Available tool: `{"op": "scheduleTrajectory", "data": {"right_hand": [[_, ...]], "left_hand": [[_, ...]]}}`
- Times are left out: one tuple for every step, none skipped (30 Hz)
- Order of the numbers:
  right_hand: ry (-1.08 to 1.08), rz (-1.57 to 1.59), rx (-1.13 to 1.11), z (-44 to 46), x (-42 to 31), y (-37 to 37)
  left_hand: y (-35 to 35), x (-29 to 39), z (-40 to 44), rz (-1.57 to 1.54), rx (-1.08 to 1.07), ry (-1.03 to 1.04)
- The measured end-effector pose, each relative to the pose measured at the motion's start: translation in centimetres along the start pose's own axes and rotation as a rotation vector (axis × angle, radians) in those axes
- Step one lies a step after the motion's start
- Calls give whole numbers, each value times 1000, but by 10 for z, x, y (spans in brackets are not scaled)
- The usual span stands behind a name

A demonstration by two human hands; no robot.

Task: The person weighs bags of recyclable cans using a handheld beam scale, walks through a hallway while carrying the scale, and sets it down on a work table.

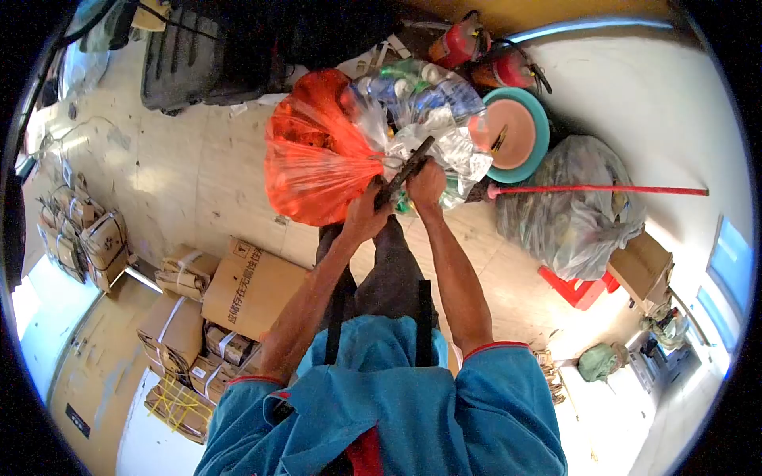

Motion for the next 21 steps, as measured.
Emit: {"op": "scheduleTrajectory", "data": {"right_hand": [[39, -24, -49, 6, 0, -2], [39, -68, -110, 13, 7, 2], [38, -112, -170, 21, 11, 5], [39, -158, -230, 27, 16, 9], [37, -164, -229, 32, 19, 11], [129, -137, -314, 40, 18, 13], [226, -109, -403, 48, 18, 15], [326, -78, -487, 50, 17, 17], [295, -104, -490, 55, 8, 17], [211, -161, -451, 63, -1, 15], [130, -218, -416, 66, -9, 14], [52, -274, -383, 67, -13, 17], [48, -288, -344, 69, -12, 23], [22, -287, -319, 72, -13, 26], [-5, -289, -296, 73, -17, 29], [-28, -292, -277, 73, -19, 30], [-30, -260, -338, 74, -19, 34], [-77, -235, -327, 76, -16, 38], [-122, -209, -316, 76, -13, 43], [-167, -183, -303, 76, -11, 46], [-197, -162, -305, 75, -11, 49]], "left_hand": [[0, 1, 6, 6, 8, 6], [0, 2, 10, 12, 15, 11], [0, 2, 15, 18, 22, 17], [1, 2, 20, 12, 30, 29], [0, 1, 24, 6, 39, 43], [1, 0, 28, 1, 49, 54], [10, -11, 32, -6, 2, 2], [18, -22, 36, -10, -48, -49], [25, -29, 41, -15, -95, -92], [22, -27, 45, -133, -87, -99], [19, -25, 45, -251, -82, -111], [15, -21, 43, -368, -80, -127], [6, -5, 42, -548, -60, -157], [11, -11, 45, -527, -72, -185], [16, -19, 49, -509, -83, -215], [21, -27, 50, -491, -97, -250], [28, -35, 49, -527, -105, -278], [29, -37, 50, -562, -111, -305], [30, -39, 49, -596, -119, -331], [29, -41, 49, -595, -110, -362], [25, -41, 49, -595, -102, -393]]}}
Point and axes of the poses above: each hand's wrist, its own z-axis towards the middle knuckle, its own y-axis out of the palm, x = y × z, the point moved 5 cm from there along z, towards the middle knuckle, and after that the axes turned 10 degrees about z, right-handed, at the moved point
